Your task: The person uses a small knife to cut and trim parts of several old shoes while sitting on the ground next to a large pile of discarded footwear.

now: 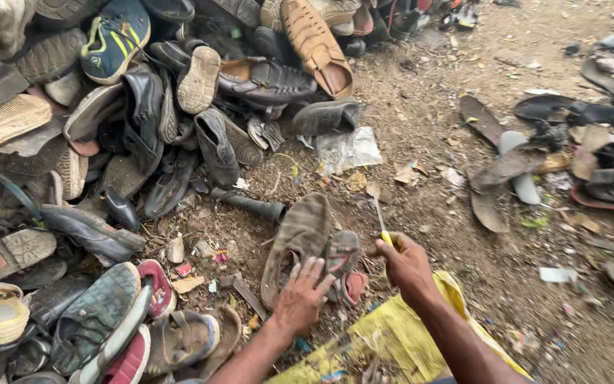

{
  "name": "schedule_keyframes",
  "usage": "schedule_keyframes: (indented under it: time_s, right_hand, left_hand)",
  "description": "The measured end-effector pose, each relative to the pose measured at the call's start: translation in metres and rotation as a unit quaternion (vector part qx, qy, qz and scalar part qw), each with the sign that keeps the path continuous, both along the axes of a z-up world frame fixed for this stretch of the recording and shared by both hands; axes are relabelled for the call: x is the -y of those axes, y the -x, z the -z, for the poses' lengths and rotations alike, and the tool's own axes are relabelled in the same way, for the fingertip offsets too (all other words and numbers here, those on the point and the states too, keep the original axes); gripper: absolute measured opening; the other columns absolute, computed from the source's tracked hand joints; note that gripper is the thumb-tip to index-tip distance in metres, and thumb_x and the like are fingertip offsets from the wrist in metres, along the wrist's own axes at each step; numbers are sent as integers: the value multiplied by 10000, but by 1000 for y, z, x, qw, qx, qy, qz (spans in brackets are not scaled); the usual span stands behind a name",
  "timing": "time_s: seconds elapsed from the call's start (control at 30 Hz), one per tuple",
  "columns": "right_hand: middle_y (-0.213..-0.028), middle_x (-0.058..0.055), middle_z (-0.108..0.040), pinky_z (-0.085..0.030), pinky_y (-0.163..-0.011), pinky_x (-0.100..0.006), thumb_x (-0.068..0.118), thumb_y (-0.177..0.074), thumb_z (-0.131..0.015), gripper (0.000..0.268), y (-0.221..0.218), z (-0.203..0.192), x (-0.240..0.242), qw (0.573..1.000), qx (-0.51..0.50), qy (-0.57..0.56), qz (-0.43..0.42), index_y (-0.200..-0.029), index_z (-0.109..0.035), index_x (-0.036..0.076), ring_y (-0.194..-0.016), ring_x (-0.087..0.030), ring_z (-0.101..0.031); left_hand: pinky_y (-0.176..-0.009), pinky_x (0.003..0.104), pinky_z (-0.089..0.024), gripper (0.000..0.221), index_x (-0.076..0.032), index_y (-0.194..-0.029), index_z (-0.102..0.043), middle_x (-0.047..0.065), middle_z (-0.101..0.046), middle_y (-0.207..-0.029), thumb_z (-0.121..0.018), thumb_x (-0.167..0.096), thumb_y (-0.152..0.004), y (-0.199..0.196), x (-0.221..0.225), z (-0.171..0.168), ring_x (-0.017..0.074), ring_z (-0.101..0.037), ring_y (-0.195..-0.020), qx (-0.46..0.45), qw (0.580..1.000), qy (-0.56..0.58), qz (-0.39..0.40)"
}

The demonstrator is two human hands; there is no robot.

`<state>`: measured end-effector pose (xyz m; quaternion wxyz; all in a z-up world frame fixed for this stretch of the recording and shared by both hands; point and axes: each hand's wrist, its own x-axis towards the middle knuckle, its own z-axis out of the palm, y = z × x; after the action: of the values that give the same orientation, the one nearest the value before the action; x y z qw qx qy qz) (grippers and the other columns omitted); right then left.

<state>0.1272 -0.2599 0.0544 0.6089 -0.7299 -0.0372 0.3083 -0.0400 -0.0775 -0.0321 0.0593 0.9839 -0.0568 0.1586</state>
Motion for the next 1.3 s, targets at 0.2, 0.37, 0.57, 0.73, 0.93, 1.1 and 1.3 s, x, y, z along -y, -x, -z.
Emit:
schedule_keyframes:
  time_s: [0.2, 0.37, 0.57, 0.73, 0.93, 1.1, 1.3]
  right_hand:
    - [-872, -87, -756, -318, -401, -248, 200, -996, -619, 236, -2, 4, 30, 998, 11, -53, 24, -1142, -671, 23, -450, -64, -390]
    - [-856, -73, -776, -304, -402, -258, 207, -984, -608, 219, -3, 6, 21, 998, 6, -60, -8, -1096, -677, 32, -444, -83, -369]
    - [-851, -110, -716, -344, -417, -261, 201, -1012, -614, 244, -1, -1, 19, 998, 14, -62, -15, -1138, -664, -2, -478, -83, -412]
    - [-953, -112, -762, -361, -413, -260, 196, -1011, -561, 290, 8, -8, 12, 1000, 19, -10, -12, -1217, -630, 4, -469, -101, -402]
    - [-909, -117, -751, -376, -422, -265, 207, -988, -599, 306, 24, 1, -6, 998, 34, 40, -40, -1236, -660, 40, -491, -103, -426]
    - [-770, -97, -662, -345, -426, -293, 245, -1003, -616, 297, 29, 33, -20, 992, 23, 101, -71, -1153, -730, 16, -490, -124, -416]
    - [-642, -32, -554, -290, -434, -284, 233, -983, -633, 265, 23, 51, -34, 990, 4, 111, -83, -1125, -747, 41, -483, -106, -383]
  left_hand:
    - [-1139, 674, -187, 636, 58, -1246, -581, 397, -364, -1529, -690, -404, -823, 9, -2, 21, 548, -295, -1443, -73, 960, 56, -263]
    - [-1099, 576, -428, 265, 34, -1090, -617, 267, -631, -1202, -628, -207, -978, 31, -36, -13, 408, -589, -1176, 69, 961, 99, -249]
    - [-756, 506, -525, 137, -11, -918, -618, 182, -634, -974, -610, -26, -781, 157, -108, -117, 375, -634, -883, 129, 959, -113, -227]
    - [-986, 505, -526, 182, -64, -939, -640, 138, -693, -973, -631, -121, -766, 289, -151, -133, 357, -691, -955, -20, 902, -124, -412]
    - [-948, 466, -568, 414, -112, -1126, -713, 143, -759, -1129, -671, -479, -937, 294, -166, -149, 303, -741, -1055, -425, 691, 110, -574]
    - [-863, 528, -524, 400, -119, -1096, -740, 201, -726, -1074, -581, -459, -956, 171, -210, -132, 422, -673, -998, -72, 828, 208, -516]
    - [-1113, 456, -442, 451, -44, -1281, -623, 179, -542, -1455, -650, -302, -912, 24, -317, -4, 354, -498, -1353, -104, 891, 7, -442]
